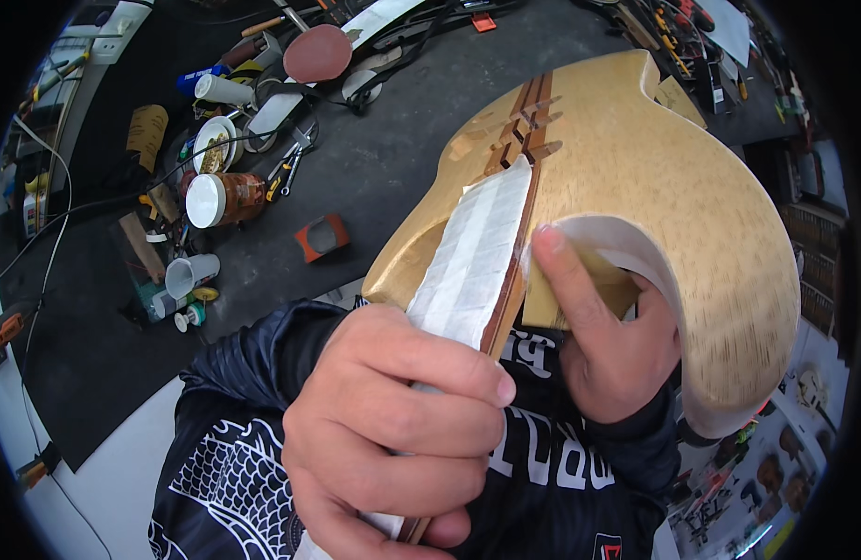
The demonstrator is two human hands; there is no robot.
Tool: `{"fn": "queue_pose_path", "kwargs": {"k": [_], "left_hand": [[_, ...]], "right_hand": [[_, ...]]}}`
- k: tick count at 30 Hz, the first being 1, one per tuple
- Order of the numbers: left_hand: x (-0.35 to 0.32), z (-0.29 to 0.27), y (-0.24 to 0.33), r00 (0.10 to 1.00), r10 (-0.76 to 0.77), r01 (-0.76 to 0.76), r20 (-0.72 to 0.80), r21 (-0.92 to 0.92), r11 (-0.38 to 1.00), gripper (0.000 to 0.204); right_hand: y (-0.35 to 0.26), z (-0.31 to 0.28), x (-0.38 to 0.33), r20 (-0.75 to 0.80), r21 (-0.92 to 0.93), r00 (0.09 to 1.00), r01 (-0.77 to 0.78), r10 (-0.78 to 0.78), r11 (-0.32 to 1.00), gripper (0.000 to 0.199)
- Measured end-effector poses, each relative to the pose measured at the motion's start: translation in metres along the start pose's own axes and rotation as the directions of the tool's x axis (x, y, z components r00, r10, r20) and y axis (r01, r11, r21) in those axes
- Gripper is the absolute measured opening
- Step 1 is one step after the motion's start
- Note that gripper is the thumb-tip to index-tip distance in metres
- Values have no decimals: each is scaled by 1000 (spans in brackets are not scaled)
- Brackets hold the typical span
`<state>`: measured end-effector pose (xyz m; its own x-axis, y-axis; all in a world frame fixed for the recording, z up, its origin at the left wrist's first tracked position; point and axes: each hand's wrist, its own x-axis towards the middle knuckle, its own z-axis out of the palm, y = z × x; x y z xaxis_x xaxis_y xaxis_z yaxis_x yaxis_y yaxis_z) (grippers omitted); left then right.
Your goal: The person sands the neck pocket of a guitar body with sandpaper, then applies glue from a bottle into the joint between the neck and body. The person holds the guitar body and neck together to align the joint.
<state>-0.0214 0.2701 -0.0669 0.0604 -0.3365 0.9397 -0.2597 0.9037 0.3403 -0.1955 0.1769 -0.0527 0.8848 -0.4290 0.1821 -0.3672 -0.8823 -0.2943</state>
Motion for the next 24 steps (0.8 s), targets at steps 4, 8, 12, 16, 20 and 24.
{"fn": "queue_pose_path", "kwargs": {"k": [4,8,12,16,20,24], "left_hand": [[1,3,7,998,-63,63,-17,10,998,30],[-2,-6,-8,993,102,-99,62,-54,994,30],[0,0,8,998,-66,66,-7,-7,998,30],[1,1,10,995,-100,100,-23,13,995,31],[-4,-10,-8,991,111,-107,73,-58,993,31],[5,-1,8,998,-64,64,-11,12,998,31]], "right_hand": [[-13,-5,14,-129,91,991,29,-17,995,68],[-10,0,15,-112,180,994,34,-14,983,67],[-11,-3,16,-105,242,994,30,-5,970,66],[-11,-1,18,-128,267,991,61,-27,962,65],[-15,-6,18,-103,220,995,25,-3,975,63],[-11,-5,0,-16,-3,996,-86,86,996,55]]}}
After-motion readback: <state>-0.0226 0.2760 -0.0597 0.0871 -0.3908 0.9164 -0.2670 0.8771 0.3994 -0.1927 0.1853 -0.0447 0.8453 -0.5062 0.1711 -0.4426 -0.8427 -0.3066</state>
